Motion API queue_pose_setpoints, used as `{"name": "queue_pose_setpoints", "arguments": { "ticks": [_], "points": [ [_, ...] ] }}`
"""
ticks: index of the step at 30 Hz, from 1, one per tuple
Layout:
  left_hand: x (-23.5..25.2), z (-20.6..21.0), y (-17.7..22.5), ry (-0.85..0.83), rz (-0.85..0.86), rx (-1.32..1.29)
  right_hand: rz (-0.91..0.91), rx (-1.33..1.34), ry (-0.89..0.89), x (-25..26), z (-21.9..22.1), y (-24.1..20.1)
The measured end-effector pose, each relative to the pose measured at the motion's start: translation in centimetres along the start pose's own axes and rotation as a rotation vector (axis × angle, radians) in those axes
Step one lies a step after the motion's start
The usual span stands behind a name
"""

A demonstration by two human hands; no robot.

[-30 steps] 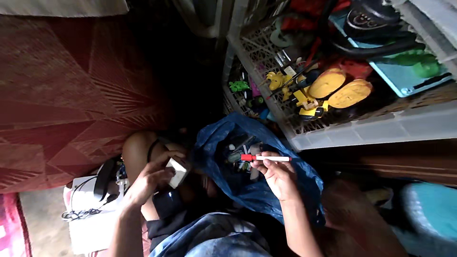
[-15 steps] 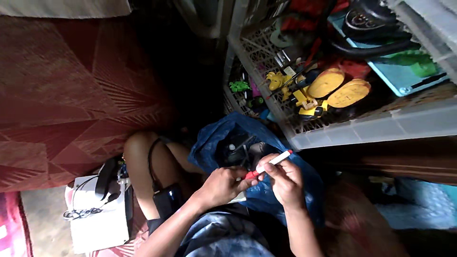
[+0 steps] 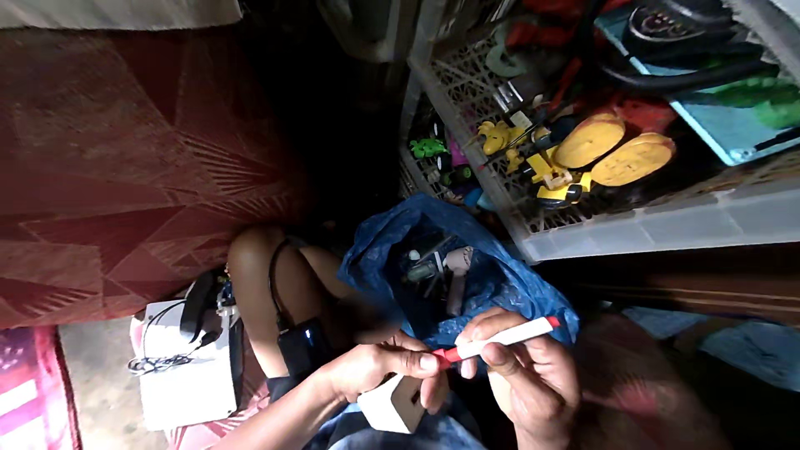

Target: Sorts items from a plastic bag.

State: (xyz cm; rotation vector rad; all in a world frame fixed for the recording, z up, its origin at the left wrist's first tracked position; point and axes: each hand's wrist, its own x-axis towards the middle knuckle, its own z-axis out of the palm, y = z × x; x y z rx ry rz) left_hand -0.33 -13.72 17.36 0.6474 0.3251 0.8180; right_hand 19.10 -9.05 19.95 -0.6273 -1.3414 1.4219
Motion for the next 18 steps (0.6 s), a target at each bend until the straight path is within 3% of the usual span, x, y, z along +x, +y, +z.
{"name": "queue_pose_setpoints", "arguments": {
  "ticks": [3, 5, 7, 10, 14, 18],
  "points": [
    [-3.2, -0.5, -0.2, 0.272, -0.020, 0.381, -0.063, -0.101, 0.316, 1.5, -3.4, -3.3],
    [-3.7, -1.1, -1.1, 0.447, -0.037, 0.423, -0.132, -0.203, 0.228, 1.6, -3.8, -4.5],
    [-2.7, -0.6, -1.2, 0.528, 0.063, 0.401, -0.145, -0.174, 0.100, 0.9, -1.3, -3.5],
    [1.1, 0.1, 0.7, 0.697, 0.285, 0.009, -0.195, -0.129, 0.105, 0.4, 1.5, -1.8],
    [3.4, -0.7, 1.6, 0.427, 0.586, -0.849, -0.258, -0.166, 0.057, -0.1, 2.7, -0.9],
    [5.0, -0.1, 2.0, 0.421, 0.679, -1.063, -0.300, -0.302, 0.085, -0.3, 4.0, 0.6]
  ]
}}
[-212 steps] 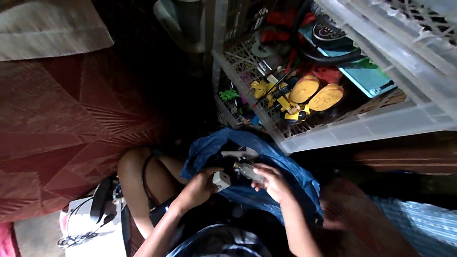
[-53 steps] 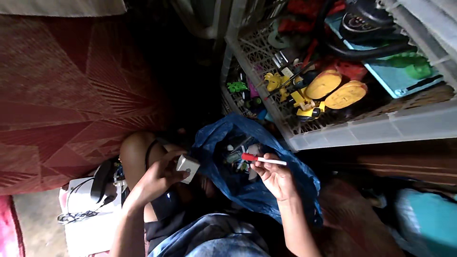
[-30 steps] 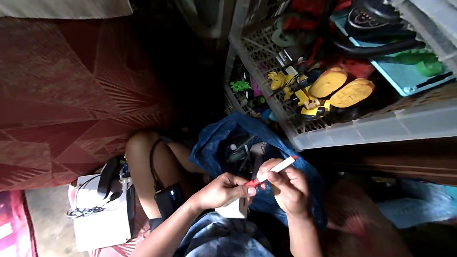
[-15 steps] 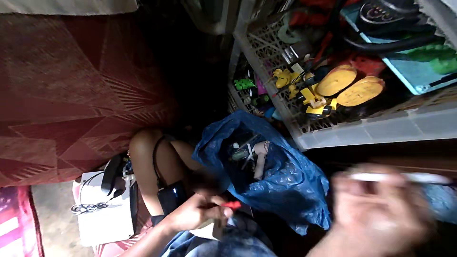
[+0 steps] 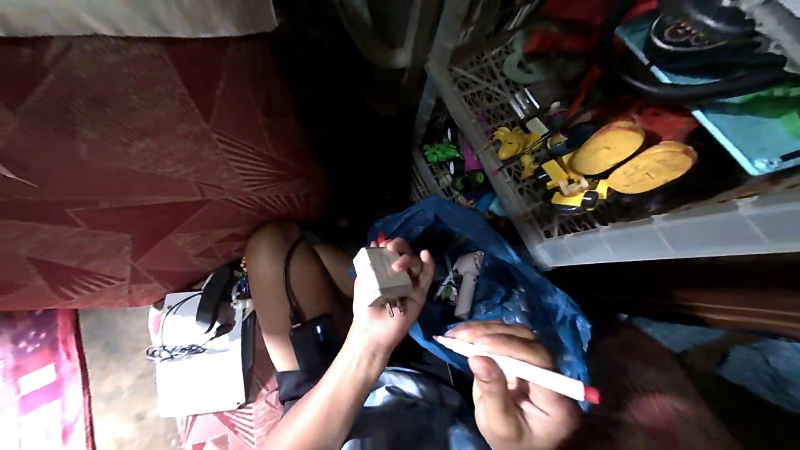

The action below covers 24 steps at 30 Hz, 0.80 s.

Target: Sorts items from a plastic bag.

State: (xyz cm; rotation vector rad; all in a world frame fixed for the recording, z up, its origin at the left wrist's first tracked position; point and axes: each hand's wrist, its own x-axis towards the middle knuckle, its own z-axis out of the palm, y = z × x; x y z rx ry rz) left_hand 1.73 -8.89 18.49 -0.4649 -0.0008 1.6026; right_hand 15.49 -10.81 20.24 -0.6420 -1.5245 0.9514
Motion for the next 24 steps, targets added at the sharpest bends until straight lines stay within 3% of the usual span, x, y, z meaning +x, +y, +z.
{"name": "queue_pose_setpoints", "arguments": {
  "ticks": [14, 24],
  "points": [
    [-0.6, 0.8, 0.0, 0.012, -0.024, -0.059, 0.004, -0.045, -0.036, -0.6, 1.3, 1.5],
    [-0.6, 0.7, 0.3, -0.034, -0.011, -0.087, 0.025, -0.029, 0.035, 0.2, 0.6, 1.5]
  ]
}}
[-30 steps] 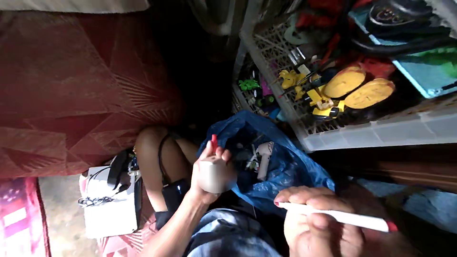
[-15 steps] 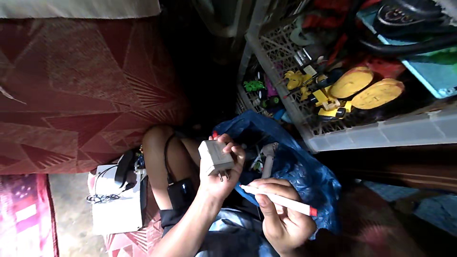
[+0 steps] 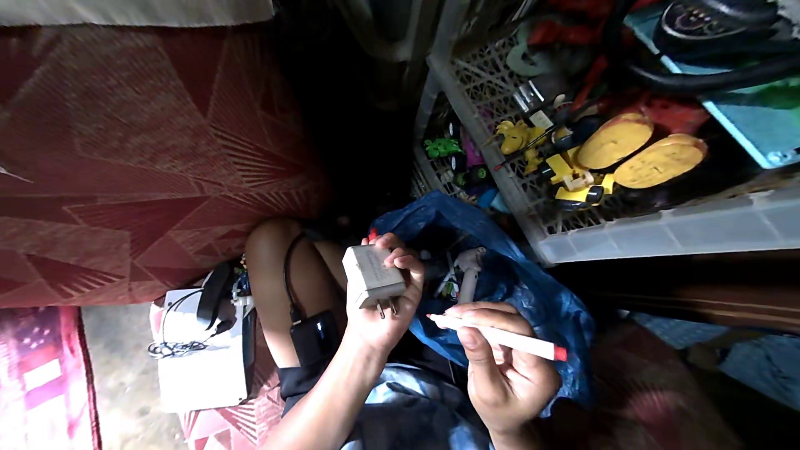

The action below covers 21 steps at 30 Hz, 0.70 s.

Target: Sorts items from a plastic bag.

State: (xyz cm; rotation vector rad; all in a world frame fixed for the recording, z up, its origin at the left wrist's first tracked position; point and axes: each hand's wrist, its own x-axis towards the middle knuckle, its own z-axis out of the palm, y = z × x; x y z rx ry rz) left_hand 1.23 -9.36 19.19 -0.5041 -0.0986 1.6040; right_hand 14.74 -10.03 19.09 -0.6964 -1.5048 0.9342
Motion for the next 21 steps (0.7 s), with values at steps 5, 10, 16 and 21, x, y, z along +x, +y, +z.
{"name": "queue_pose_setpoints", "arguments": {
  "ticks": [5, 10, 16, 21],
  "points": [
    [0.0, 0.4, -0.4, 0.023, -0.006, -0.040, 0.006, 0.055, -0.070, -0.6, 0.8, 0.2],
    [0.0, 0.2, -0.3, -0.021, -0.013, -0.040, -0.040, -0.016, -0.045, -0.3, 0.8, 0.5],
    [0.3, 0.4, -0.3, -0.003, 0.037, -0.036, -0.066, 0.037, -0.159, -0.9, 1.0, -0.2],
    [-0.1, 0.6, -0.2, -0.033, 0.056, -0.036, -0.042, -0.025, -0.034, 0.1, 0.6, 0.7]
  ]
}}
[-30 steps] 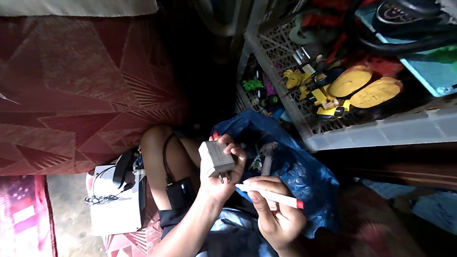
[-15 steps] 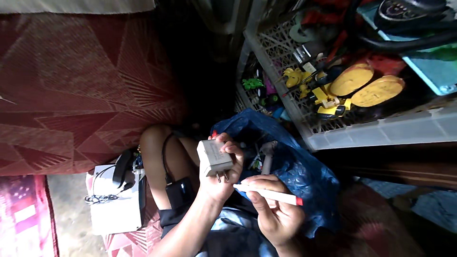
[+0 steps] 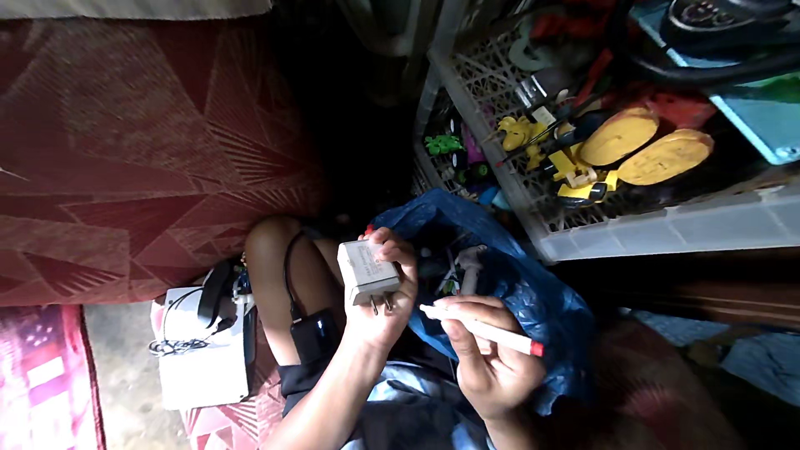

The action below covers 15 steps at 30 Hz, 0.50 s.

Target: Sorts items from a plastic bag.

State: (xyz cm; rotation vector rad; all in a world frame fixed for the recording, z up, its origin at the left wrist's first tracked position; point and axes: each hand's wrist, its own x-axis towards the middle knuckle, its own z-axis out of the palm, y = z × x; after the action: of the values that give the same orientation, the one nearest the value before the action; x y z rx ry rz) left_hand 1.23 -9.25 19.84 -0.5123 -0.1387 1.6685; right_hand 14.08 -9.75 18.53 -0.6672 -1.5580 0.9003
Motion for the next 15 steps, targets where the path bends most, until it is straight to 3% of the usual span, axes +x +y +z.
{"name": "queue_pose_setpoints", "arguments": {
  "ticks": [5, 10, 15],
  "points": [
    [0.0, -0.1, 0.1, -0.021, -0.002, -0.003, 0.071, 0.166, 0.008, 0.0, 0.1, -0.6],
    [0.3, -0.2, -0.4, 0.147, 0.166, 0.140, -0.023, 0.072, -0.133, -0.6, 0.9, -1.2],
    [-0.2, -0.1, -0.5, 0.087, 0.183, 0.162, -0.008, -0.012, -0.057, -0.2, 0.8, -0.7]
  ]
}}
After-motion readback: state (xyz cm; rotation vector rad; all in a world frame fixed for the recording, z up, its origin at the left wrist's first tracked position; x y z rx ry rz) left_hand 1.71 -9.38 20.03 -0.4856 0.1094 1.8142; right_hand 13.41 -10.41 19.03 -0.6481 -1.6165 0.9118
